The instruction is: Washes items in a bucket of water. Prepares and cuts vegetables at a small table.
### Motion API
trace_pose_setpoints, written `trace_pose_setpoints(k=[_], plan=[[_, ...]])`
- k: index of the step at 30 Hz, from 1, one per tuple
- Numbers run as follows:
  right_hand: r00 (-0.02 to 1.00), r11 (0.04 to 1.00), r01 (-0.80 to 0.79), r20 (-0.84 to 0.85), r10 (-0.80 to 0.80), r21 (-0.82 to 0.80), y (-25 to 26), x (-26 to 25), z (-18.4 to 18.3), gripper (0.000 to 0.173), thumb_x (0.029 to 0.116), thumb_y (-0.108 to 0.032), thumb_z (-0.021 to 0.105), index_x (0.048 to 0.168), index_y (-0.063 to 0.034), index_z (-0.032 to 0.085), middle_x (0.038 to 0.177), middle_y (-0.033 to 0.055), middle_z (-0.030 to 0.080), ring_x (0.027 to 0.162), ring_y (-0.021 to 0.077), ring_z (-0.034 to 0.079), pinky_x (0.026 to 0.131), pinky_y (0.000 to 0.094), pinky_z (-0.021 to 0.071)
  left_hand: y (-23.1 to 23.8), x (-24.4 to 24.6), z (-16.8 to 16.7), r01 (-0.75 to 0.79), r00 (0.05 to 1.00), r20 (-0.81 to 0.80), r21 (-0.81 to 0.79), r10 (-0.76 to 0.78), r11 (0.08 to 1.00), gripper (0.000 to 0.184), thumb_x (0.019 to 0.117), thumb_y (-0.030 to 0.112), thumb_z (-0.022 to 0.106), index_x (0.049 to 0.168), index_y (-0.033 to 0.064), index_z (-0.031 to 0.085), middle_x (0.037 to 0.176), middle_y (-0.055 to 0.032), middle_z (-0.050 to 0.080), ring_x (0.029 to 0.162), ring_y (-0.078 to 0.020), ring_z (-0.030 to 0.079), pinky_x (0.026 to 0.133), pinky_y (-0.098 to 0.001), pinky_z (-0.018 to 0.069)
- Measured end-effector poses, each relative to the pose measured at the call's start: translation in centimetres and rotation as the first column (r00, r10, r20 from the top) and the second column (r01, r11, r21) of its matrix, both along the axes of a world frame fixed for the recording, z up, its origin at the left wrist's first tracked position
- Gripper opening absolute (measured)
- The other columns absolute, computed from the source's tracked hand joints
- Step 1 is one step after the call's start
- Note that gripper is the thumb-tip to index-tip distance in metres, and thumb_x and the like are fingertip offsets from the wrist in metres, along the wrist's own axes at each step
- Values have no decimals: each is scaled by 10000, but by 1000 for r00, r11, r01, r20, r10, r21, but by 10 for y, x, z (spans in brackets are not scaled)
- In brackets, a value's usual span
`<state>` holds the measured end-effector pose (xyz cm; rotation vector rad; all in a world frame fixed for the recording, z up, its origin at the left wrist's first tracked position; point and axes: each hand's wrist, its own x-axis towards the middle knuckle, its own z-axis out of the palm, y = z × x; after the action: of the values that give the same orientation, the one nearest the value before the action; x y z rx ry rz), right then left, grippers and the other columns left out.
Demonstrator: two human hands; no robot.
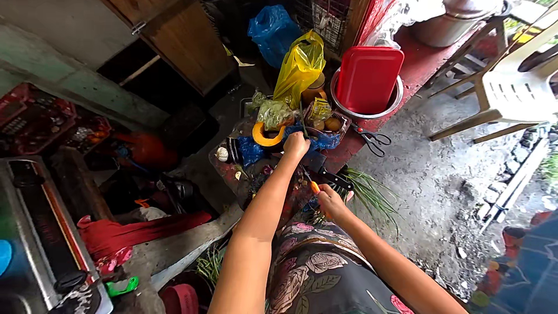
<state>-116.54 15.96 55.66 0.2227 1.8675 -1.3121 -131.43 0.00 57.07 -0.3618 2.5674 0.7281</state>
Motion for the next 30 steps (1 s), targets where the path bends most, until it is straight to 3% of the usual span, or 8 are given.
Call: trace_pose_setpoints(k=[3, 6, 8, 14, 20, 24, 27, 30], plan=[[964, 958, 192, 224, -142, -216, 12, 3, 4, 320, 1109, -264, 367, 1311, -61, 508, 750, 31, 556, 486, 102, 507, 439, 247, 456, -22, -1, 3, -72, 997, 57, 257, 59, 964, 373, 1040, 278, 601, 1212, -43, 679, 1212, -274, 664, 1151, -391, 634, 1010, -582, 469], [957, 942, 209, 254, -141, -264, 20, 2, 2, 314, 1117, -267, 355, 1285, -60, 522, 747, 35, 578, 475, 99, 511, 425, 238, 453, -37, 9, 15, -196, 979, 138, 441, 150, 876, 341, 1038, 288, 621, 1241, 15, 645, 1005, -123, 601, 758, -169, 483, 682, -353, 422], [975, 952, 172, 180, -128, -254, 23, 5, 1, 311, 1110, -258, 373, 1298, -56, 516, 751, 27, 573, 479, 96, 513, 433, 240, 460, -48, 21, 28, -237, 972, 141, 546, 190, 803, 305, 1039, 239, 617, 1249, 19, 613, 965, -77, 574, 687, -101, 423, 621, -281, 385], [972, 984, -116, -220, 85, -132, 18, 18, -6, 349, 1065, -255, 449, 1280, 7, 527, 789, 27, 553, 534, 90, 517, 513, 283, 489, -102, 97, 53, -309, 869, -77, 687, 489, 657, 284, 1012, 226, 655, 1209, 24, 626, 935, -11, 661, 615, 4, 445, 559, -187, 367], [888, 856, -461, -128, 443, -236, -40, 42, -5, 390, 1082, -307, 432, 1295, -3, 555, 791, 45, 583, 544, 108, 533, 522, 298, 492, -158, 189, 51, -519, 638, -134, 653, 758, 552, 270, 1039, 271, 613, 1260, 118, 630, 898, 28, 591, 548, 3, 393, 506, -155, 347], [859, 834, -501, -14, 512, -230, -66, 47, -17, 383, 1110, -319, 404, 1298, -13, 535, 816, 58, 576, 538, 118, 534, 525, 294, 494, -167, 224, 29, -620, 557, -74, 625, 827, 473, 260, 1031, 245, 628, 1233, 80, 641, 885, 1, 588, 557, -18, 399, 515, -185, 354], [904, 889, -426, -30, 427, -168, -66, 44, -17, 396, 1104, -306, 408, 1320, 0, 535, 837, 75, 590, 561, 134, 547, 545, 320, 511, -155, 238, 11, -641, 601, -15, 587, 799, 494, 279, 1018, 240, 653, 1203, 33, 634, 871, -33, 598, 629, -66, 454, 595, -251, 410], [940, 934, -340, -71, 333, -112, -59, 37, -19, 390, 1102, -294, 421, 1335, 3, 520, 843, 69, 585, 544, 119, 531, 520, 303, 496, -137, 243, -7, -577, 724, 15, 561, 689, 594, 312, 1010, 212, 665, 1202, -32, 639, 1056, -156, 699, 925, -195, 652, 880, -401, 533]])
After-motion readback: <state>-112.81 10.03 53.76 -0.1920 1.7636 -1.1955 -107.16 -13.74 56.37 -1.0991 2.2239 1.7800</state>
